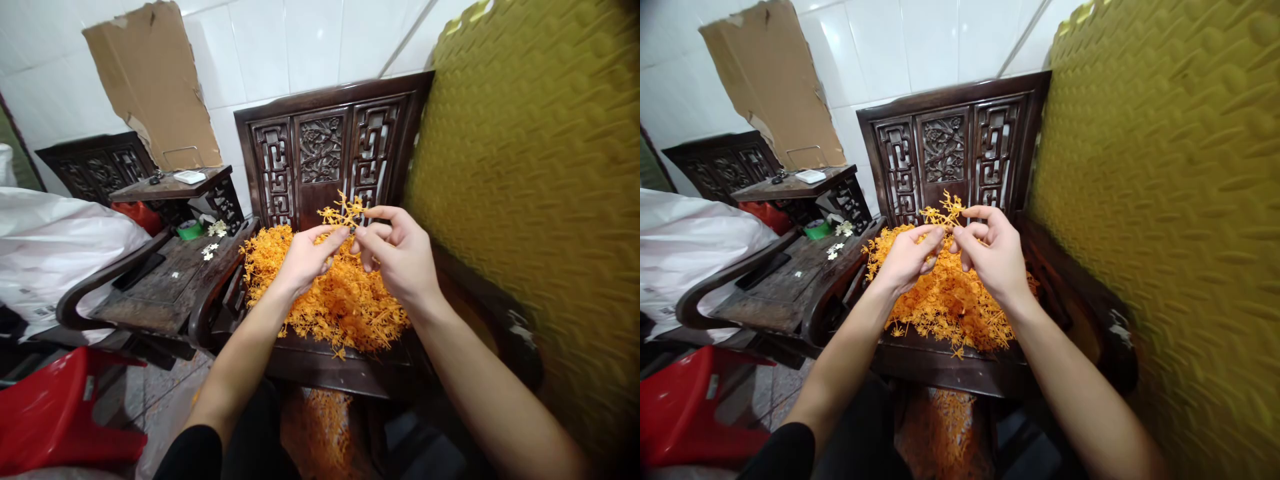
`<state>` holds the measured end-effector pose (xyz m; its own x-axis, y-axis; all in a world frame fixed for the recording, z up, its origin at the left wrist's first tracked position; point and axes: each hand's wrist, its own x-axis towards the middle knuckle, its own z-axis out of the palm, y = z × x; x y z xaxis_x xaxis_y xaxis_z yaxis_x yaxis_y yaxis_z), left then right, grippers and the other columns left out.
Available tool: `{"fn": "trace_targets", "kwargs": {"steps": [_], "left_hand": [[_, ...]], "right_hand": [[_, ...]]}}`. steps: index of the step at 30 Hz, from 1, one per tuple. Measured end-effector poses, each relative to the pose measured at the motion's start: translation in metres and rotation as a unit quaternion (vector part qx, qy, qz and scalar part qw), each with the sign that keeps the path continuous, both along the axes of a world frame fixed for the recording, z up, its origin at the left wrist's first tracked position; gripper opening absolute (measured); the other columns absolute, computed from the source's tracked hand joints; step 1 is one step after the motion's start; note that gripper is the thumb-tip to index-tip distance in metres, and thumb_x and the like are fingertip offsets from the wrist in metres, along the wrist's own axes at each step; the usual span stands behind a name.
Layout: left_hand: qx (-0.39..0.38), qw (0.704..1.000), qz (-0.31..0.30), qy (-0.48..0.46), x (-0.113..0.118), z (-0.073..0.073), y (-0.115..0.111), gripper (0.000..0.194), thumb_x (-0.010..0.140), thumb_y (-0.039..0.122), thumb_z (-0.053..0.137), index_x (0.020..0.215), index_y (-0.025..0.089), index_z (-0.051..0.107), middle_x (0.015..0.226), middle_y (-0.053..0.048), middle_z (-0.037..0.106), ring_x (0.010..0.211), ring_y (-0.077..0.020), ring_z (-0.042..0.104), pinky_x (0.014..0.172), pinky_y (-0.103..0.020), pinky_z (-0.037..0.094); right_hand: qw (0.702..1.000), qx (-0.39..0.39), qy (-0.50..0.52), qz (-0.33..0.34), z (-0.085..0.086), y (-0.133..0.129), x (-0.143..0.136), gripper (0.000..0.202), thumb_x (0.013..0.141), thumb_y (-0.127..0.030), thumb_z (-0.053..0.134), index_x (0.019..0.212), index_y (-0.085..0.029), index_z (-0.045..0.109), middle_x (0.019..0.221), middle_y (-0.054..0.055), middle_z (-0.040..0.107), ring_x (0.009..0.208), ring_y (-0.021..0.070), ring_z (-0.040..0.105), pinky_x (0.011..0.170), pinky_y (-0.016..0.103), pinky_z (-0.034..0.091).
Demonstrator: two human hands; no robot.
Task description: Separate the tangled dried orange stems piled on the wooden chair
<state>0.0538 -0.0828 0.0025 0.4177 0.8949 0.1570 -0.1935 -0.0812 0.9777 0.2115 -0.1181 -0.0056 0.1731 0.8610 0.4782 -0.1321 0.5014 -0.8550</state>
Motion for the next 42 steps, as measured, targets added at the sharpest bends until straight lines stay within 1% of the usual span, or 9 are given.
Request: {"fn": "trace_targets", "kwargs": {"steps": [6, 11, 16, 21, 27, 30, 36, 40, 42], "left_hand": [[0.052, 0.996, 0.074, -0.016, 0.000, -0.002, 0.001, 0.032, 0.086, 0.044, 0.080, 0.079, 0.016, 0.065, 0.057, 0.008, 0.047, 0.045, -0.0029, 0.033, 0.043, -0.021, 0.022], [0.161, 0.983, 0.073, 0.056, -0.006, 0.000, 0.001, 0.021, 0.091, 0.036, 0.075, 0.090, 0.015, 0.076, 0.065, 0.003, 0.062, 0.056, -0.0068, 0.049, 0.053, -0.022, 0.039], [0.387, 0.912, 0.000, 0.136, -0.016, 0.007, 0.001, 0.018, 0.096, 0.031, 0.072, 0.097, 0.016, 0.081, 0.090, -0.005, 0.077, 0.082, -0.0134, 0.068, 0.078, -0.028, 0.053], [0.506, 0.834, 0.110, 0.188, -0.024, 0.012, 0.001, 0.024, 0.095, 0.036, 0.074, 0.086, 0.015, 0.080, 0.075, -0.003, 0.073, 0.068, -0.0116, 0.062, 0.068, -0.026, 0.050], [0.491, 0.849, 0.100, 0.169, -0.033, 0.016, 0.002, 0.044, 0.087, 0.037, 0.083, 0.126, 0.019, 0.076, 0.114, -0.009, 0.082, 0.097, -0.0193, 0.076, 0.090, -0.034, 0.060], [0.465, 0.870, 0.036, 0.159, -0.034, 0.019, -0.001, 0.033, 0.087, 0.024, 0.081, 0.120, 0.020, 0.079, 0.115, -0.007, 0.083, 0.098, -0.0192, 0.078, 0.090, -0.033, 0.061], [0.416, 0.876, 0.109, 0.219, -0.032, 0.025, -0.012, 0.008, 0.088, 0.018, 0.073, 0.093, 0.017, 0.080, 0.090, -0.003, 0.083, 0.082, -0.0164, 0.077, 0.079, -0.030, 0.058], [0.440, 0.846, 0.130, 0.273, -0.030, 0.025, -0.013, 0.006, 0.087, 0.018, 0.077, 0.093, 0.017, 0.078, 0.092, -0.003, 0.083, 0.083, -0.0172, 0.076, 0.081, -0.031, 0.057], [0.450, 0.838, 0.116, 0.285, -0.030, 0.025, -0.013, 0.020, 0.084, 0.026, 0.084, 0.101, 0.017, 0.078, 0.099, -0.005, 0.083, 0.090, -0.0192, 0.077, 0.085, -0.032, 0.058]], "right_hand": [[0.998, 0.007, -0.046, -0.037, -0.005, -0.003, -0.015, 0.039, 0.092, -0.042, 0.076, 0.123, -0.019, 0.065, 0.067, -0.003, 0.068, 0.040, 0.0086, 0.052, 0.040, 0.026, 0.042], [0.991, 0.038, -0.050, -0.118, -0.004, -0.004, -0.016, 0.025, 0.091, -0.042, 0.078, 0.106, -0.022, 0.076, 0.084, 0.003, 0.070, 0.059, 0.0115, 0.063, 0.046, 0.025, 0.047], [0.995, -0.042, 0.079, 0.033, 0.000, 0.002, -0.004, 0.032, 0.079, -0.040, 0.088, 0.093, -0.023, 0.065, 0.067, -0.005, 0.059, 0.045, 0.0059, 0.043, 0.040, 0.022, 0.030], [0.991, -0.048, 0.074, 0.100, 0.001, 0.003, 0.001, 0.031, 0.076, -0.039, 0.092, 0.090, -0.021, 0.070, 0.056, -0.008, 0.048, 0.045, 0.0047, 0.031, 0.044, 0.024, 0.019], [0.983, -0.014, 0.011, 0.185, 0.002, -0.006, 0.003, 0.019, 0.085, -0.036, 0.085, 0.095, -0.021, 0.082, 0.060, -0.003, 0.054, 0.049, 0.0055, 0.040, 0.046, 0.024, 0.025], [0.975, 0.008, -0.017, 0.223, 0.002, -0.008, 0.005, 0.016, 0.086, -0.035, 0.085, 0.096, -0.023, 0.084, 0.071, 0.000, 0.062, 0.050, 0.0045, 0.046, 0.045, 0.022, 0.031], [0.976, 0.030, -0.091, 0.195, 0.002, -0.011, 0.010, 0.024, 0.094, -0.035, 0.077, 0.115, -0.025, 0.082, 0.081, 0.003, 0.074, 0.067, 0.0144, 0.073, 0.059, 0.026, 0.057], [0.985, 0.027, -0.118, 0.122, 0.003, -0.010, 0.005, 0.022, 0.091, -0.036, 0.080, 0.108, -0.023, 0.082, 0.079, 0.003, 0.076, 0.058, 0.0108, 0.069, 0.056, 0.023, 0.058], [0.990, 0.034, -0.114, 0.073, 0.002, -0.008, 0.002, 0.019, 0.087, -0.034, 0.083, 0.101, -0.022, 0.082, 0.078, 0.002, 0.075, 0.054, 0.0087, 0.064, 0.052, 0.022, 0.056]]}}
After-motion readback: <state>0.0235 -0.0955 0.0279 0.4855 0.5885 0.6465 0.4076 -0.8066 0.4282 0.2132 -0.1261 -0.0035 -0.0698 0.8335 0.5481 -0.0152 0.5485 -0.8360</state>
